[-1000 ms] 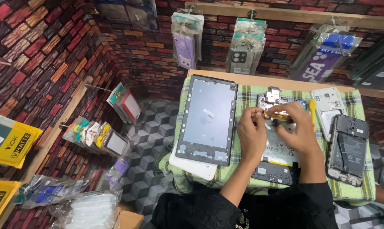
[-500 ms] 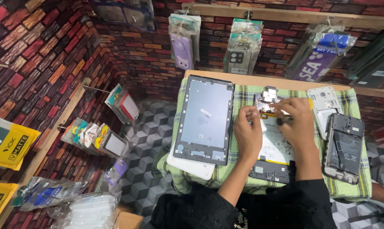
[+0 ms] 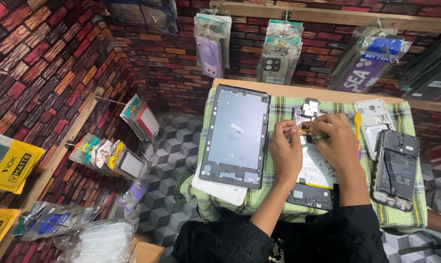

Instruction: The person uses a screwdriver to remove screws from a disassembled tablet and carefully detaches internal components, including the battery and circuit boards. The person places removed parts on the work surface and continues to separate the motherboard from the chassis.

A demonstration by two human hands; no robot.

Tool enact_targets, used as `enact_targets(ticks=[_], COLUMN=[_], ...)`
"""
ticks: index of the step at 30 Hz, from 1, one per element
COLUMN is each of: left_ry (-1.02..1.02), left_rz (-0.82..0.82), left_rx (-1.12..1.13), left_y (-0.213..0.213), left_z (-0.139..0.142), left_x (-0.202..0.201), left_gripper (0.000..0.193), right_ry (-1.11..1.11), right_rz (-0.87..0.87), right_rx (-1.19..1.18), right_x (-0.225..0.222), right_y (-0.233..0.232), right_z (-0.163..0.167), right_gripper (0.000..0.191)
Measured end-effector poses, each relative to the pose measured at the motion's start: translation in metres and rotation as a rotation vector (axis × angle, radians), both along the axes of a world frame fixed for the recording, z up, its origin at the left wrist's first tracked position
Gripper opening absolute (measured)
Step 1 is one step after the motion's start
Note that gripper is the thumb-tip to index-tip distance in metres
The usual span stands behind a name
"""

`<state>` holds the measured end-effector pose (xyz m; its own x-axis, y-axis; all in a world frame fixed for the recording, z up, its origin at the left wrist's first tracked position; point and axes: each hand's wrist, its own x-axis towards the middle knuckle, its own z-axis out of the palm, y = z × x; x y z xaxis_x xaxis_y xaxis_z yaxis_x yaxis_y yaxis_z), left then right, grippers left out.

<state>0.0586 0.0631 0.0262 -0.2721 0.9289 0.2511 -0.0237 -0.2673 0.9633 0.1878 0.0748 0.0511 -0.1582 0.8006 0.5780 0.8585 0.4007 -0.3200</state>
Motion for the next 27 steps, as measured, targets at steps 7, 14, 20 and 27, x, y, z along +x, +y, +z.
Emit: enact_targets(ticks=[7,14,20,27], left_ry=[0.003,-0.016,-0.011,0.014], left_rz=[0.014,-0.012,-0.010,0.005], left_rx=[0.025,-0.027,-0.019,0.010], left_y=[-0.0003,-0.0021,-0.0017,-0.0007], left_z=[0.0008,0.0045,0.0034,0.0013], left_x=[0.0001,-0.0011,-0.0004,-0.0004], left_gripper=[0.017,0.018,0.019,0.019], right_ry=[-0.058,-0.091,-0.096,-0.069], right_rz=[-0.035,-0.043,-0.043,-0.051], right_rx=[0.022,0.059,0.076,0.101], right_x=[-0.0021,-0.0023,-0.0027,-0.0028], right_y=[-0.0026,-0.0030,-0.0029,-0.0017], right_z=[0.0005,0.0019,0.0011,0.0006], right_gripper=[0.046,0.048,0.042,0.024])
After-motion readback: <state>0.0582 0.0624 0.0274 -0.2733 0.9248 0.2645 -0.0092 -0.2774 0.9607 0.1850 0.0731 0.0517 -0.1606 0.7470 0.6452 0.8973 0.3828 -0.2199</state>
